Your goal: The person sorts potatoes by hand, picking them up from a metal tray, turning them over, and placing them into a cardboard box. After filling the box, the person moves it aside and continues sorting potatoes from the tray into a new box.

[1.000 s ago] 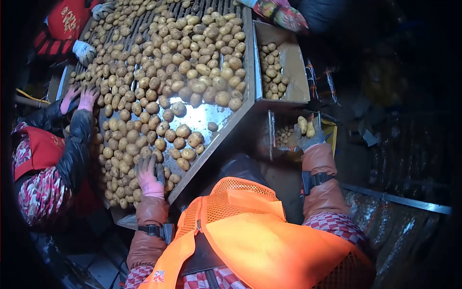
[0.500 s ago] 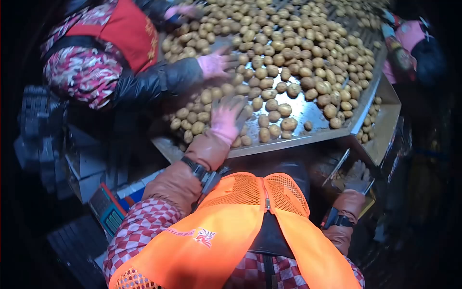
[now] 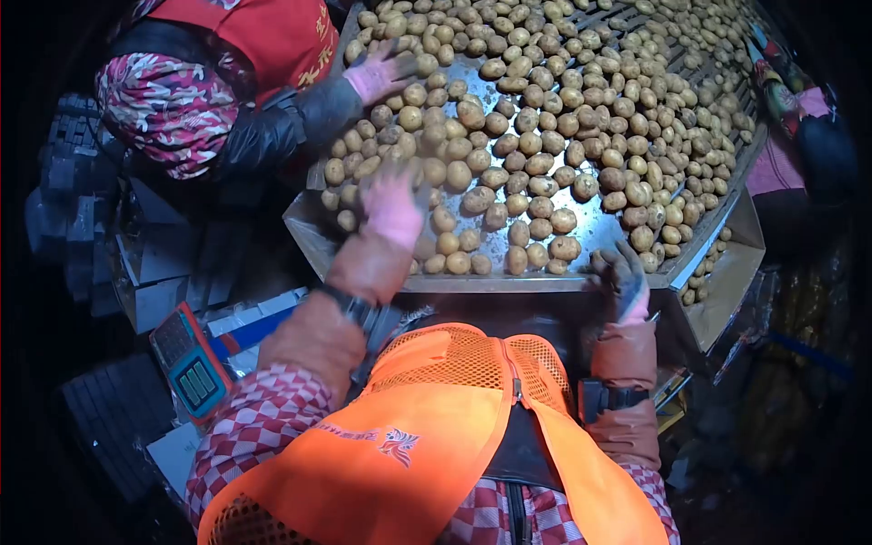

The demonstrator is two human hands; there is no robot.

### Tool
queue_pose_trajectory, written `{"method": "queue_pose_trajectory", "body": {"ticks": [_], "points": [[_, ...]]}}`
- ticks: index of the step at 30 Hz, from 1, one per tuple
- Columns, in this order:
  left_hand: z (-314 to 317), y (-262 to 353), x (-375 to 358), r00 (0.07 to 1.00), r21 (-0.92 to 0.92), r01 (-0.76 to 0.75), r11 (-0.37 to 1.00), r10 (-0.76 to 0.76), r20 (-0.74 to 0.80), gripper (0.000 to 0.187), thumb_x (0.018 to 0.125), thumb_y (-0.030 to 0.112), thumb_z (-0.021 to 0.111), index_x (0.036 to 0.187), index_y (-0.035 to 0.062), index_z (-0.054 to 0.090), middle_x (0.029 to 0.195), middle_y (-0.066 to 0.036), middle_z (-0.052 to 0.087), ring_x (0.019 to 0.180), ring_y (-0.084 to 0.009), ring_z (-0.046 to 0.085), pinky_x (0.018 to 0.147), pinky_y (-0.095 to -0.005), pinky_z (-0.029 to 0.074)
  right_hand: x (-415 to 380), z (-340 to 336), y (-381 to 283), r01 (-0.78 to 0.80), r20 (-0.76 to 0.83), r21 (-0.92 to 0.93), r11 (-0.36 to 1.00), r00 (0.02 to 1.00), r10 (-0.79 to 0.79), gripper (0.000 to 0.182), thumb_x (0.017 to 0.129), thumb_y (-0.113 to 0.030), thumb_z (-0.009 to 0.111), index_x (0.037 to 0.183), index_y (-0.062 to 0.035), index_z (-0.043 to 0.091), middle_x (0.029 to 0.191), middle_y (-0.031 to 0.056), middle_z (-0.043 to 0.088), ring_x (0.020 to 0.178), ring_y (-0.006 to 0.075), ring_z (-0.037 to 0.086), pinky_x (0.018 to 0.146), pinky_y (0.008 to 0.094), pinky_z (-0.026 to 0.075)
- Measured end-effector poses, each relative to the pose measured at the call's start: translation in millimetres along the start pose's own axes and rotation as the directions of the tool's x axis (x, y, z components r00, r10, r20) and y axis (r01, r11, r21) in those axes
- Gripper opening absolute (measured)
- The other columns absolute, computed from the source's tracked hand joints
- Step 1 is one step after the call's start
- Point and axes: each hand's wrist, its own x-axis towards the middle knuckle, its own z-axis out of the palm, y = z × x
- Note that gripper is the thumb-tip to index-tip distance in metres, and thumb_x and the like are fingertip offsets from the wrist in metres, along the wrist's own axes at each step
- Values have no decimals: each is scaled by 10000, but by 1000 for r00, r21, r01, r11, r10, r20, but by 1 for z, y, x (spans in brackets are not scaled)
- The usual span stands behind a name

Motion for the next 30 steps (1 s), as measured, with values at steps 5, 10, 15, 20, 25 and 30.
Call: {"method": "queue_pose_trajectory", "body": {"ticks": [5,10,15,20,25,30], "points": [[22,33,38,999,-48,-40,998,40,6,592,832,448,681,1364,217,564,1357,-99,548,1327,-355,435,1100,-539,326,50,64,1,236,192,-312,920,964,-182,411,964,-124,636,1351,-11,557,1188,122,656,1054,177,638,886,300,522],[-2,-17,-34,965,15,69,997,-71,253,611,831,439,669,1400,259,539,1446,-53,502,1404,-331,342,1138,-566,254,101,81,-13,392,255,-598,699,920,-297,472,937,-225,690,1369,-76,570,1264,146,658,1163,244,628,980,341,490],[-7,3,-58,981,227,137,964,-163,102,615,776,328,711,1366,245,558,1433,-93,499,1349,-326,425,1057,-547,366,116,87,53,399,252,-898,182,809,-532,799,815,-387,770,1490,-141,419,1534,328,291,1417,491,307,1137,553,339],[6,33,-52,888,-26,-452,892,453,81,602,778,286,688,1361,202,562,1285,-125,589,1222,-379,524,1021,-524,411,17,162,68,367,380,-925,-99,883,-274,706,876,-408,662,1495,-185,405,1568,233,304,1472,404,261,1125,664,255],[1,-3,-44,992,-33,-120,992,119,-49,457,803,276,702,1243,163,652,1250,-123,609,1198,-374,539,1029,-508,410,27,98,57,637,464,-613,468,769,-439,345,923,-219,636,1234,-70,649,1226,188,651,1187,366,594,1033,416,459],[-19,63,50,895,-214,-444,870,417,-162,415,841,133,647,1255,153,636,1250,-134,608,1098,-370,603,903,-477,519,31,79,73,447,194,-656,609,879,-436,272,912,-157,633,1169,-86,688,1065,175,700,994,370,663,921,423,516]]}}
